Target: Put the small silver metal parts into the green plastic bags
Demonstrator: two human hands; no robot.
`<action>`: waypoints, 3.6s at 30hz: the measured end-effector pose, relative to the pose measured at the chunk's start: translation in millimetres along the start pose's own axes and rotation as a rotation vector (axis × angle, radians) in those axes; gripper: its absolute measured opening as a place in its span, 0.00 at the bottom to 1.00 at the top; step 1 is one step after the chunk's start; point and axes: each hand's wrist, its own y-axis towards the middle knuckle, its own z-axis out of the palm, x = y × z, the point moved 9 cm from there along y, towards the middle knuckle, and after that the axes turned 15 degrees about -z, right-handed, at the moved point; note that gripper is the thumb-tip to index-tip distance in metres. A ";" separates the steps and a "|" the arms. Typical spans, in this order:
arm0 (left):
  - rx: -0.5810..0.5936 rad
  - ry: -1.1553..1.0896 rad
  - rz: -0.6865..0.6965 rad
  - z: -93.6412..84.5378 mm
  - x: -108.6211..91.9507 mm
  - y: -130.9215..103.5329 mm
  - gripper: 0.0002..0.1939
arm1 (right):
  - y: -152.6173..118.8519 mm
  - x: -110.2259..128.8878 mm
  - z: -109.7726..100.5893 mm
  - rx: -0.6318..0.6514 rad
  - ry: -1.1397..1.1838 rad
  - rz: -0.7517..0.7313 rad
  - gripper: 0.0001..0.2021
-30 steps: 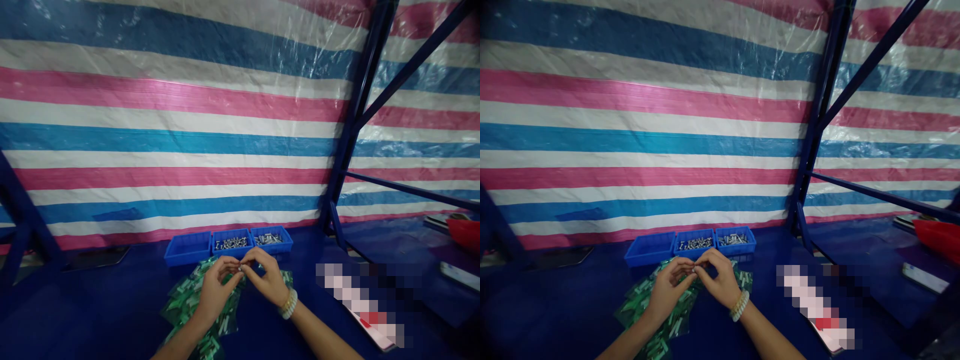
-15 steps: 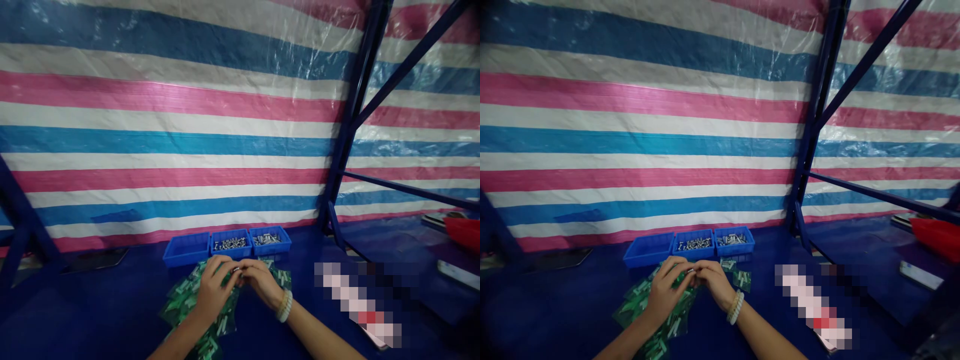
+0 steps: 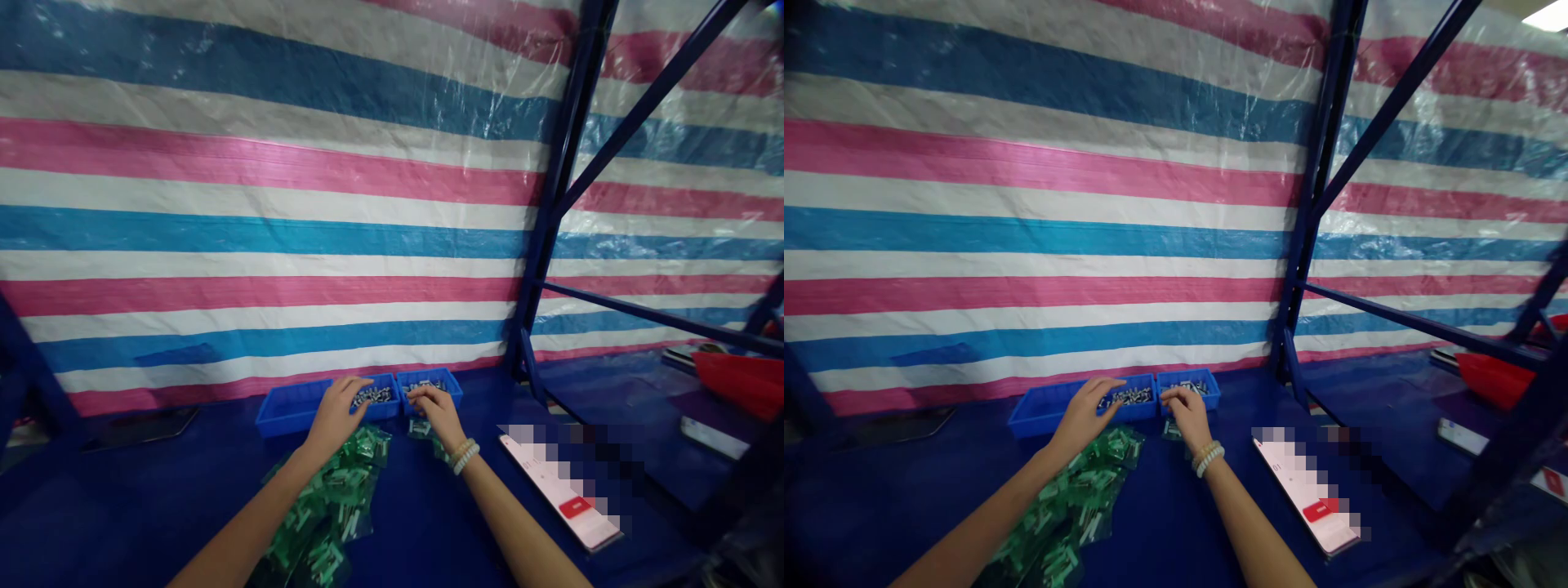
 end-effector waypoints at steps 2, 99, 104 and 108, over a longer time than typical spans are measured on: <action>0.080 0.032 0.003 -7.9 4.0 -20.4 0.14 | -2.5 -0.1 0.8 0.115 -0.133 -0.005 0.11; 0.403 0.305 -0.814 -10.2 185.4 9.0 0.12 | -28.2 19.4 40.1 -0.071 0.465 -0.001 0.12; 0.600 0.415 -0.807 2.3 184.8 10.5 0.14 | -23.8 12.1 32.9 -0.094 0.406 0.000 0.11; 0.671 0.464 -0.793 1.9 179.4 9.5 0.14 | -20.0 14.6 31.0 -0.039 0.305 -0.036 0.10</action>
